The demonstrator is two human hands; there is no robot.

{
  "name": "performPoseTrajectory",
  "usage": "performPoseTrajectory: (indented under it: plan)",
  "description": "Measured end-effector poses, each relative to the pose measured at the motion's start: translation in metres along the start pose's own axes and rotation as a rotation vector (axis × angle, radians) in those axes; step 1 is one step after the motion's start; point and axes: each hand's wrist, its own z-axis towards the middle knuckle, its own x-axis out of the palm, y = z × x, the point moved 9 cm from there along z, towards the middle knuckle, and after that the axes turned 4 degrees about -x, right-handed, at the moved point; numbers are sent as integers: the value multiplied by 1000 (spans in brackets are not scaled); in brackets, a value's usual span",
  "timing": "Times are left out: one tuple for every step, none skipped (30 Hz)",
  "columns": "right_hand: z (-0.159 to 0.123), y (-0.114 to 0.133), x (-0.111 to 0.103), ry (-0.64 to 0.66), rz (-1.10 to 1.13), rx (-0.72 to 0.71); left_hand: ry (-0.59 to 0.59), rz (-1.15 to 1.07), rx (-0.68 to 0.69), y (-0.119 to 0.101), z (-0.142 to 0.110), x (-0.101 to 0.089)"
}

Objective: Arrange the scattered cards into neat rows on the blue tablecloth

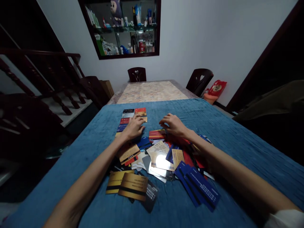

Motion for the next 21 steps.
performPoseTrajectory:
  plan:
    - [-4,3,1,28,-13,4,17,-1,9,-8,-4,2]
    - [-7,5,1,56,-28,11,43,-3,26,-17,-7,4]
    - [-10,7,2,85,-42,18,60,0,38,-25,-10,6]
    - [-12,8,3,112,-54,25,76,4,48,-33,-13,7]
    - [-15,10,3,135,-61,28,89,8,59,-40,-16,8]
    - [-17,11,4,153,-64,29,102,11,70,-46,-18,9]
    - [-19,12,5,168,-64,28,115,12,78,-51,-20,10]
    - [-20,13,5,181,-62,25,127,12,85,-56,-21,11]
    - [-22,14,6,192,-59,17,141,10,88,-59,-22,12]
    - [-23,14,7,201,-56,9,154,7,87,-61,-23,13]
    - [-24,14,8,210,-52,-1,168,4,83,-63,-24,14]
    - [-24,14,9,218,-48,-10,179,2,80,-63,-25,15]
    - [-25,14,10,224,-41,-20,189,0,79,-64,-25,16]
    - [-25,14,11,225,-34,-29,197,-2,80,-64,-25,17]
    - [-25,14,11,226,-27,-40,205,-1,83,-64,-25,18]
    - [-25,14,12,226,-21,-51,211,0,85,-64,-25,19]
    - [-25,15,12,224,-15,-63,217,0,85,-64,-25,20]
    - [-24,16,12,221,-10,-75,223,1,82,-63,-25,21]
    - [-24,17,13,220,-6,-83,227,2,78,-62,-25,22]
    - [-24,17,13,223,-4,-86,229,4,76,-61,-25,23]
    - [-25,17,14,228,-3,-83,230,6,75,-61,-24,23]
